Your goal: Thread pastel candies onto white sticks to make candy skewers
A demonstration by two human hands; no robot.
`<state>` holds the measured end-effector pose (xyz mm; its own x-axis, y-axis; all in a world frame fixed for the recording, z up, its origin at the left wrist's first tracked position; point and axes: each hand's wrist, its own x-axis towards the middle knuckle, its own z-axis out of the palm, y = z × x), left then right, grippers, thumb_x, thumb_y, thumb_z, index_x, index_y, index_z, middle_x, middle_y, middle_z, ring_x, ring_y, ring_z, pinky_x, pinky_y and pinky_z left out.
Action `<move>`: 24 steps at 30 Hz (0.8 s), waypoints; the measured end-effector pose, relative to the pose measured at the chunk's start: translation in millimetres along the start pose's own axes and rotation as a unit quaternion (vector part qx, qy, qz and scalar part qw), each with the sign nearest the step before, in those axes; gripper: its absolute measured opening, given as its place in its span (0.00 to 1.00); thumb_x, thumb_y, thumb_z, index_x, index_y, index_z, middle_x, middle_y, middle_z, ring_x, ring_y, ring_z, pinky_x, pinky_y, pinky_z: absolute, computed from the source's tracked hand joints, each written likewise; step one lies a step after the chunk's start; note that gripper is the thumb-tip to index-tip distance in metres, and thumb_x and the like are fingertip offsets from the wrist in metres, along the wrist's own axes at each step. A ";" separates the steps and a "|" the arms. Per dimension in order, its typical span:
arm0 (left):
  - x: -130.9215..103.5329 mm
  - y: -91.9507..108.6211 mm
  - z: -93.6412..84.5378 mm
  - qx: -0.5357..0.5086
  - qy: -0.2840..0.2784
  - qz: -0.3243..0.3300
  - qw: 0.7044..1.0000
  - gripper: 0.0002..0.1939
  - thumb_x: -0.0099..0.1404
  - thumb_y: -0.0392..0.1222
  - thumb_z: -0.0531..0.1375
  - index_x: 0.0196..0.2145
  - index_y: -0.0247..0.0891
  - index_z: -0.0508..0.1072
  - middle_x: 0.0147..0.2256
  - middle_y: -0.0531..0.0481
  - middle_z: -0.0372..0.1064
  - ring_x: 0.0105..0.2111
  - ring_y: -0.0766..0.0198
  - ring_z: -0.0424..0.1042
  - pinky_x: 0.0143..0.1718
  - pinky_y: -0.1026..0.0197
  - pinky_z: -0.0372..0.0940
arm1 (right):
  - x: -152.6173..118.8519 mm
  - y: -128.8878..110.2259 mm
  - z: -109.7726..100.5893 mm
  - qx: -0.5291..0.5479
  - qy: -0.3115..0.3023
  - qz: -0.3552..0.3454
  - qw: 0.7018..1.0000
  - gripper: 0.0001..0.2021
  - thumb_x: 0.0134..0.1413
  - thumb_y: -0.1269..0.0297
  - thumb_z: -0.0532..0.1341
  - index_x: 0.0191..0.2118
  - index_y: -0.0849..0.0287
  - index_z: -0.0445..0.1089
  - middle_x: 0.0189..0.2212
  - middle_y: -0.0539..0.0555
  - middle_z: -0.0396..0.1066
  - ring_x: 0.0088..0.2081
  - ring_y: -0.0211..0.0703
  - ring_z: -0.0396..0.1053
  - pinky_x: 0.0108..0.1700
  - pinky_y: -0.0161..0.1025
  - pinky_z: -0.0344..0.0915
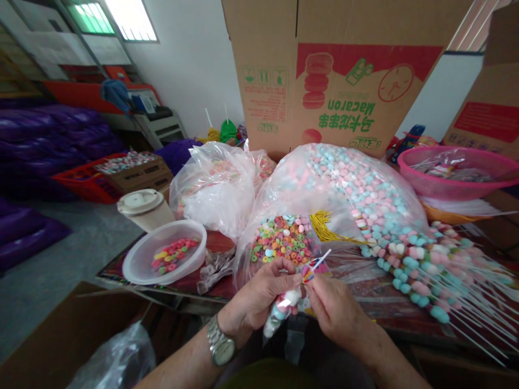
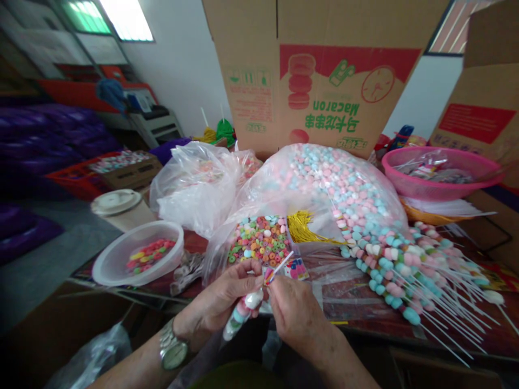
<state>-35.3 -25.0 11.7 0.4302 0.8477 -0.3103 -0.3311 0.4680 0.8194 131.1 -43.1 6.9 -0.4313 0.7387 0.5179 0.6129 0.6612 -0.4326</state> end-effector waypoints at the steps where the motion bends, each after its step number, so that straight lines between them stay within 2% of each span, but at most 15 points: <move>1: -0.2 -1.1 0.0 0.039 0.040 0.044 0.997 0.21 0.47 0.44 0.70 0.33 0.37 0.64 0.23 0.56 0.66 0.19 0.71 0.65 0.20 0.70 0.62 | 1.5 0.2 -0.9 -0.066 0.031 -0.021 0.997 0.13 0.59 0.73 0.47 0.25 0.58 0.60 0.20 0.51 0.64 0.23 0.38 0.61 0.26 0.36 0.53; 3: -2.1 -2.5 -0.2 0.107 0.117 0.100 0.982 0.24 0.47 0.47 0.70 0.38 0.37 0.65 0.26 0.55 0.68 0.24 0.70 0.67 0.26 0.69 0.62 | 3.5 -3.8 0.7 -0.159 0.103 -0.038 0.981 0.13 0.58 0.75 0.47 0.24 0.58 0.60 0.19 0.52 0.63 0.23 0.41 0.60 0.27 0.38 0.52; 5: -8.3 3.0 -1.1 0.112 0.110 0.046 0.987 0.28 0.53 0.58 0.63 0.45 0.37 0.65 0.28 0.52 0.69 0.26 0.65 0.70 0.27 0.65 0.63 | 3.1 -13.7 8.2 -0.173 0.146 -0.053 0.973 0.12 0.57 0.75 0.48 0.26 0.59 0.62 0.19 0.53 0.63 0.24 0.42 0.61 0.28 0.39 0.52; 7: -20.1 18.7 -3.9 0.039 0.025 -0.024 0.999 0.34 0.59 0.68 0.49 0.48 0.36 0.65 0.25 0.50 0.70 0.23 0.62 0.70 0.25 0.62 0.64 | 0.9 -25.1 20.0 -0.127 0.118 -0.063 0.983 0.10 0.55 0.74 0.48 0.27 0.59 0.63 0.20 0.53 0.65 0.23 0.42 0.61 0.27 0.39 0.52; 8: -27.7 29.3 -6.3 -0.011 -0.020 -0.009 1.000 0.36 0.59 0.70 0.44 0.48 0.37 0.67 0.23 0.50 0.70 0.22 0.62 0.71 0.24 0.62 0.64 | -0.1 -29.4 25.8 -0.082 0.088 -0.043 0.992 0.10 0.54 0.73 0.48 0.27 0.59 0.63 0.20 0.52 0.65 0.23 0.41 0.61 0.27 0.39 0.51; 10: -43.7 50.4 -12.7 -0.093 -0.078 0.142 0.982 0.35 0.61 0.69 0.39 0.46 0.44 0.71 0.17 0.55 0.67 0.17 0.66 0.67 0.21 0.65 0.64 | -0.2 -33.7 33.5 0.010 0.046 0.057 0.997 0.11 0.53 0.73 0.48 0.23 0.57 0.60 0.17 0.50 0.63 0.20 0.39 0.60 0.24 0.37 0.50; 11: -50.9 58.0 -16.0 -0.096 -0.132 0.187 0.969 0.34 0.62 0.69 0.38 0.40 0.47 0.74 0.14 0.57 0.64 0.14 0.67 0.65 0.19 0.65 0.64 | 0.8 -34.5 34.5 0.048 0.047 0.120 0.991 0.11 0.54 0.72 0.48 0.22 0.57 0.58 0.16 0.48 0.61 0.20 0.37 0.59 0.23 0.35 0.49; 12: -56.9 62.4 -18.9 -0.039 -0.195 0.189 0.962 0.36 0.61 0.70 0.39 0.32 0.45 0.77 0.13 0.55 0.65 0.14 0.66 0.66 0.21 0.63 0.66 | 2.4 -35.4 33.8 0.080 0.062 0.173 0.980 0.12 0.54 0.72 0.48 0.22 0.57 0.57 0.16 0.47 0.59 0.19 0.36 0.59 0.22 0.34 0.48; 13: -61.2 63.1 -20.9 0.056 -0.205 0.150 0.966 0.36 0.61 0.69 0.40 0.26 0.43 0.78 0.15 0.51 0.68 0.17 0.63 0.69 0.25 0.60 0.68 | 4.3 -37.2 32.0 0.111 0.081 0.207 0.969 0.12 0.55 0.71 0.48 0.22 0.57 0.56 0.16 0.47 0.58 0.19 0.36 0.58 0.22 0.33 0.48; 15: -64.5 54.6 -21.3 0.246 -0.126 0.061 0.959 0.29 0.62 0.64 0.48 0.26 0.40 0.78 0.25 0.48 0.75 0.28 0.59 0.73 0.37 0.59 0.69 | 7.8 -45.4 27.9 0.182 0.092 0.212 0.956 0.11 0.56 0.70 0.49 0.23 0.57 0.57 0.17 0.46 0.58 0.21 0.35 0.58 0.23 0.33 0.50; 17: -61.7 39.1 -17.7 0.336 -0.027 0.022 0.941 0.23 0.63 0.59 0.52 0.32 0.39 0.78 0.33 0.49 0.76 0.36 0.59 0.72 0.44 0.59 0.66 | 10.2 -57.0 26.5 0.266 0.070 0.197 0.941 0.09 0.55 0.69 0.50 0.24 0.57 0.57 0.19 0.46 0.59 0.22 0.34 0.57 0.25 0.32 0.52; 19: -55.2 24.4 -13.1 0.327 0.001 0.030 0.945 0.20 0.63 0.57 0.54 0.35 0.38 0.77 0.33 0.49 0.75 0.36 0.59 0.71 0.45 0.59 0.65 | 11.4 -65.3 28.0 0.319 0.041 0.211 0.923 0.09 0.56 0.68 0.51 0.24 0.57 0.58 0.20 0.47 0.60 0.23 0.35 0.59 0.26 0.32 0.53; 21: -47.1 14.3 -10.0 0.290 0.025 0.044 0.956 0.19 0.63 0.55 0.55 0.35 0.36 0.76 0.29 0.49 0.74 0.34 0.59 0.71 0.41 0.59 0.66 | 11.3 -65.8 29.5 0.372 -0.016 0.272 0.887 0.12 0.58 0.64 0.49 0.23 0.57 0.58 0.17 0.46 0.59 0.21 0.35 0.59 0.24 0.32 0.54; 23: -38.5 7.7 -8.1 0.279 0.100 0.093 0.950 0.18 0.63 0.53 0.55 0.33 0.35 0.74 0.25 0.49 0.72 0.31 0.61 0.70 0.37 0.61 0.65 | 9.0 -59.8 28.3 0.415 -0.084 0.335 0.841 0.17 0.60 0.59 0.46 0.22 0.56 0.58 0.12 0.45 0.56 0.16 0.35 0.57 0.21 0.32 0.54; 24: -34.2 4.6 -6.7 0.296 0.137 0.124 0.937 0.19 0.63 0.53 0.53 0.31 0.35 0.74 0.23 0.50 0.70 0.28 0.62 0.69 0.35 0.62 0.65 | 6.7 -55.7 26.3 0.415 -0.083 0.356 0.833 0.17 0.60 0.57 0.46 0.23 0.57 0.59 0.12 0.45 0.57 0.16 0.35 0.57 0.20 0.32 0.55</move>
<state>-57.2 -50.2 22.9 0.1430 0.9825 -0.1197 0.1671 0.0952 0.9813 76.7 -71.5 15.1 -0.2818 0.9446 -0.1684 0.1132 -0.1415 -0.9834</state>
